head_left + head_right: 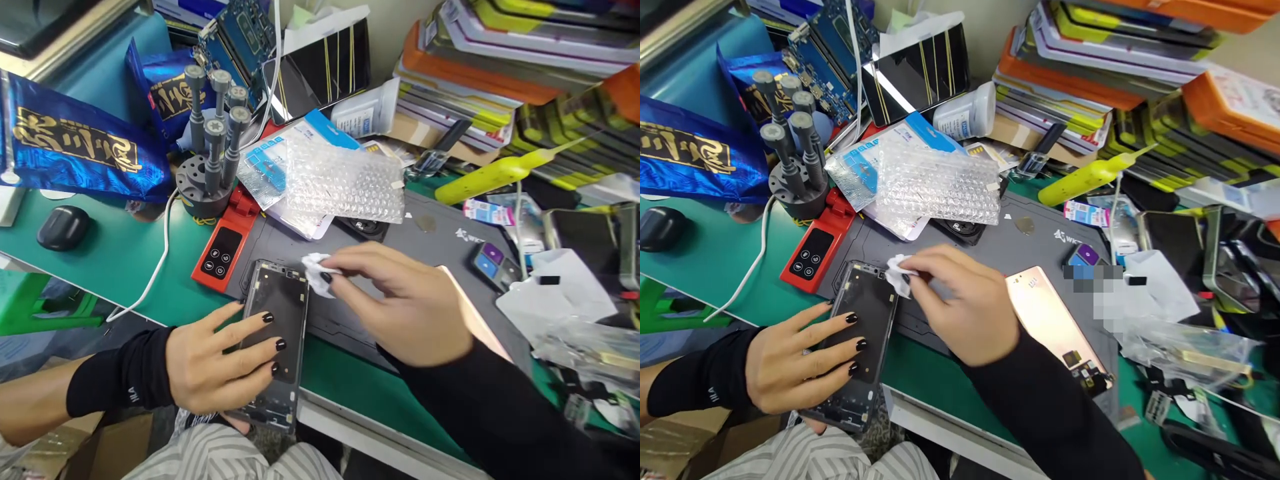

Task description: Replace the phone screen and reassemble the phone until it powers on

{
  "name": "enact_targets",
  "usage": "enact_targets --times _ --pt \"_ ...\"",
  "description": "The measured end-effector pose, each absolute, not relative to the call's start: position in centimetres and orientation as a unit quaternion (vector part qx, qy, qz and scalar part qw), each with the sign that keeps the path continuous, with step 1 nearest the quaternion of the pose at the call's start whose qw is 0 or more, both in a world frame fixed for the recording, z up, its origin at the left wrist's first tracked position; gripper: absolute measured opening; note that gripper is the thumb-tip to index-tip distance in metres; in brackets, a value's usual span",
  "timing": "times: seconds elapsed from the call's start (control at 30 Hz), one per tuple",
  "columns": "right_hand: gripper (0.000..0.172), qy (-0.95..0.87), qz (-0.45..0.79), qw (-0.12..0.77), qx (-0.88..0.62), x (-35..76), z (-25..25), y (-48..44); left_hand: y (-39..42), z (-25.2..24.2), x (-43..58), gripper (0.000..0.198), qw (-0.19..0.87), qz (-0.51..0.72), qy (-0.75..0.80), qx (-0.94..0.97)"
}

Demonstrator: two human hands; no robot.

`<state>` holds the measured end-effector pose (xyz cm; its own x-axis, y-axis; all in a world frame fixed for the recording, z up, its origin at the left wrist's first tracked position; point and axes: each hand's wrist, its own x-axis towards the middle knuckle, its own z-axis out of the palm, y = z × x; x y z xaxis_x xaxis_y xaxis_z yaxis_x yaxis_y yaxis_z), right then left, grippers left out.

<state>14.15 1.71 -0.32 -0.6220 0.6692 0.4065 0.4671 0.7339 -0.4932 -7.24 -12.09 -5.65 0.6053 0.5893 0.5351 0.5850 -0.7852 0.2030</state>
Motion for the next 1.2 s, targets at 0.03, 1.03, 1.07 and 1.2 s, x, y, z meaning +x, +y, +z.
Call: enact_targets --times 0.03,1.03,1.07,1.2 --pt "0.016 -0.896 0.163 0.285 -0.297 13.3 -0.9 2.2 -12.1 -6.0 -7.4 0.03 -0.001 0.308 0.324 0.894" --pt "0.017 -0.96 0.098 0.139 -0.224 10.8 -1.0 3.5 -11.3 -7.1 -7.2 0.014 0.019 0.385 0.315 0.867" --pt "0.018 -0.959 0.106 0.145 -0.217 10.5 -1.1 3.6 -11.3 -7.1 -7.2 0.014 0.02 0.386 0.317 0.866" --pt "0.022 -0.972 0.069 0.107 -0.197 11.0 -1.2 3.9 -11.3 -6.9 -7.2 0.017 0.018 0.37 0.313 0.875"
